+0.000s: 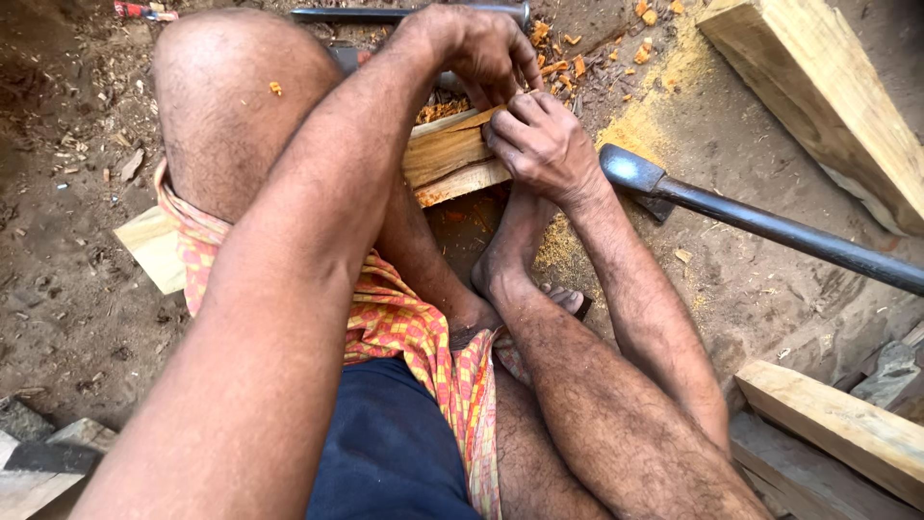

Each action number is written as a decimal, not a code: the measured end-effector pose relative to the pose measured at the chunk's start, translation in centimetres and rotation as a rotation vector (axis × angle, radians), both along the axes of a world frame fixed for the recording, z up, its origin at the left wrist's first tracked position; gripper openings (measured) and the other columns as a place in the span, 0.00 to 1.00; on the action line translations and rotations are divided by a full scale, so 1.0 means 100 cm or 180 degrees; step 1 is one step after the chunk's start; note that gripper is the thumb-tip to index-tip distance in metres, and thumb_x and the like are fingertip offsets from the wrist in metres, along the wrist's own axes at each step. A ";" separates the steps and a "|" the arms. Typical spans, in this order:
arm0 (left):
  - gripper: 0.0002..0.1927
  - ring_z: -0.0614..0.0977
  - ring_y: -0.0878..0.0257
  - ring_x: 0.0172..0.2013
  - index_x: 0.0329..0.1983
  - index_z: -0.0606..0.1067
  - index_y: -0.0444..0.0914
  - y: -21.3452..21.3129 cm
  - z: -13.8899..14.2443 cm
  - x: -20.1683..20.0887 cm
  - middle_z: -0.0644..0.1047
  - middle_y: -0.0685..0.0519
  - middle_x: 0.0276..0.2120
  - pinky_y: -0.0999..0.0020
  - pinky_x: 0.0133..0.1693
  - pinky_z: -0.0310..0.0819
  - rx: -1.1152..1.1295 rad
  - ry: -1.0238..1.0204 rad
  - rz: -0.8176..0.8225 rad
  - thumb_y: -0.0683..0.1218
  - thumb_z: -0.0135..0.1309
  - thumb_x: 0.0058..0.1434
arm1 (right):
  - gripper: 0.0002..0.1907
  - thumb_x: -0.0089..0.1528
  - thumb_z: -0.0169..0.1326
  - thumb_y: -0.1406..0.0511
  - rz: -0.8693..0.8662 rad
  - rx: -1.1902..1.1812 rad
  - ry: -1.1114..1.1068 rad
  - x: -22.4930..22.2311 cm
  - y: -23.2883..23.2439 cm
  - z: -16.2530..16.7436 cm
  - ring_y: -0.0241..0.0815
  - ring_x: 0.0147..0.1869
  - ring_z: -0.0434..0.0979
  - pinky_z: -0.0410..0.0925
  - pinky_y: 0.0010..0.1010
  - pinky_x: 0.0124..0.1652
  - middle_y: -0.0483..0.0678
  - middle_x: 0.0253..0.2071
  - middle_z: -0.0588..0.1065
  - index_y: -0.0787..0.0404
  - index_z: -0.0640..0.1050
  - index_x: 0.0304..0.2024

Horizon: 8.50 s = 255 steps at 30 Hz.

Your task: The person sits on the ground holding a chisel against a small wood block and strikes it with a mallet to split and shape the wood, repositioning the chisel repeatedly. The person then fits the split pieces together by hand.

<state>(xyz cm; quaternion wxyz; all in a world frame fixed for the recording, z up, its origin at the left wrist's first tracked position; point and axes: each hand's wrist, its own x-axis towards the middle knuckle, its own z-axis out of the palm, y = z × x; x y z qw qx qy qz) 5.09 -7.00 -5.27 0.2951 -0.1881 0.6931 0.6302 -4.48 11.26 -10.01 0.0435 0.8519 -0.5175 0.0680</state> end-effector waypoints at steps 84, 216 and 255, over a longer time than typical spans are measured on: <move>0.46 0.74 0.45 0.60 0.65 0.64 0.31 0.103 -0.012 0.031 0.74 0.38 0.58 0.53 0.61 0.63 -0.2664 0.1399 0.0981 0.42 0.69 0.41 | 0.29 0.61 0.33 0.81 -0.2514 0.1076 -0.3679 -0.023 0.040 -0.037 0.49 0.62 0.80 0.70 0.37 0.64 0.56 0.54 0.79 0.63 0.75 0.58; 0.27 0.81 0.41 0.48 0.53 0.78 0.31 0.077 -0.009 0.030 0.80 0.36 0.47 0.54 0.53 0.74 -0.2332 0.1420 0.1068 0.31 0.44 0.50 | 0.12 0.68 0.46 0.70 -0.2645 0.0569 -0.3436 -0.022 0.043 -0.073 0.44 0.55 0.78 0.72 0.38 0.59 0.49 0.47 0.77 0.57 0.77 0.52; 0.53 0.72 0.39 0.56 0.65 0.60 0.28 0.100 0.004 0.020 0.70 0.35 0.57 0.45 0.54 0.63 -0.2731 0.1429 0.0682 0.50 0.72 0.37 | 0.19 0.65 0.52 0.65 -0.2258 0.0316 -0.3343 -0.023 0.046 -0.063 0.57 0.64 0.75 0.67 0.43 0.65 0.56 0.57 0.75 0.62 0.73 0.59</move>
